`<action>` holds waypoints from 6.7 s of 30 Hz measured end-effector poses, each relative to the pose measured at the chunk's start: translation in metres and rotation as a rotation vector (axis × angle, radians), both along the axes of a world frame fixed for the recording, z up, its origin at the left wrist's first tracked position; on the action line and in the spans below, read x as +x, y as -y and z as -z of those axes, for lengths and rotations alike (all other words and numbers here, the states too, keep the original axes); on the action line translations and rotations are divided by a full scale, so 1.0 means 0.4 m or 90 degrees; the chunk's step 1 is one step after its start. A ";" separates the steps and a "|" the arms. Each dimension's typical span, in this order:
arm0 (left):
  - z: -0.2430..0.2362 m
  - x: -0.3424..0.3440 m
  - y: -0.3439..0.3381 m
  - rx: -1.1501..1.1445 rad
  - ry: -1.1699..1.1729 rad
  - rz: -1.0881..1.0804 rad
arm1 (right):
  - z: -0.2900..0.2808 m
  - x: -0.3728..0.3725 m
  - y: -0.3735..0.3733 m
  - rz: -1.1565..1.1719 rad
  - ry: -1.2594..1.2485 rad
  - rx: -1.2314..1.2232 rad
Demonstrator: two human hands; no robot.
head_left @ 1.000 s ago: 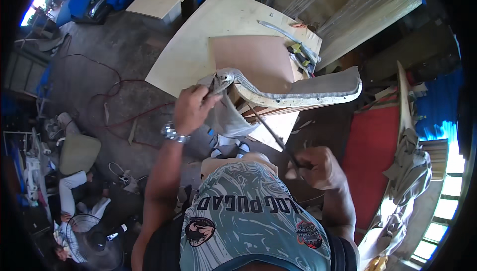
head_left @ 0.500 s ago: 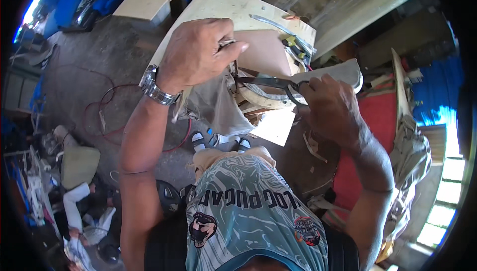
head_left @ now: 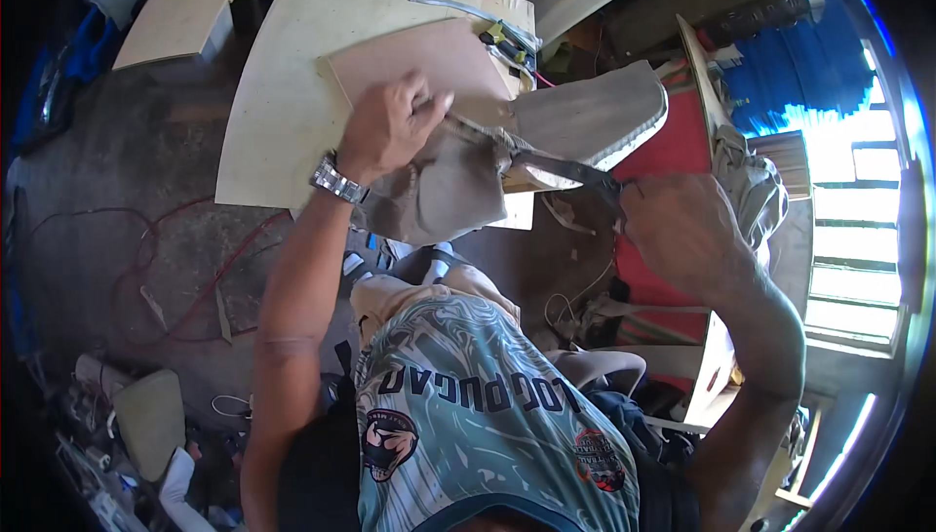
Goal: Cutting away old fabric and stapling new material onto a wooden furniture component.
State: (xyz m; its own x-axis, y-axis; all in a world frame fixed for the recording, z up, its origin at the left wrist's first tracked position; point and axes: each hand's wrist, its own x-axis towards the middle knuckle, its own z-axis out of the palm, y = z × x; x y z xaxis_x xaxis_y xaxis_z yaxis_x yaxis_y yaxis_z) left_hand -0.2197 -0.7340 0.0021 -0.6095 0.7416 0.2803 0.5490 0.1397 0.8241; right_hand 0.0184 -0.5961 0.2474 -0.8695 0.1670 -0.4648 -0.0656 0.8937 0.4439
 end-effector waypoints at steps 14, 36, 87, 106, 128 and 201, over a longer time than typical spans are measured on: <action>-0.002 0.264 -0.002 0.128 -0.163 -0.150 | 0.045 0.242 -0.116 0.732 -0.082 -0.921; 0.067 0.237 0.057 0.170 -0.287 0.116 | 0.150 -0.015 -0.247 0.696 0.247 -0.887; 0.096 0.154 -0.013 0.079 0.298 0.574 | 0.134 -0.345 -0.130 0.696 0.556 -0.300; 0.159 0.189 -0.011 0.168 0.129 0.575 | 0.156 -0.348 -0.130 0.740 0.534 -0.298; 0.223 0.187 0.047 0.186 0.149 0.525 | 0.193 -0.375 -0.096 0.733 0.545 -0.192; 0.237 0.089 0.376 0.258 0.431 0.358 | 0.700 -0.604 -0.104 0.708 0.624 -0.263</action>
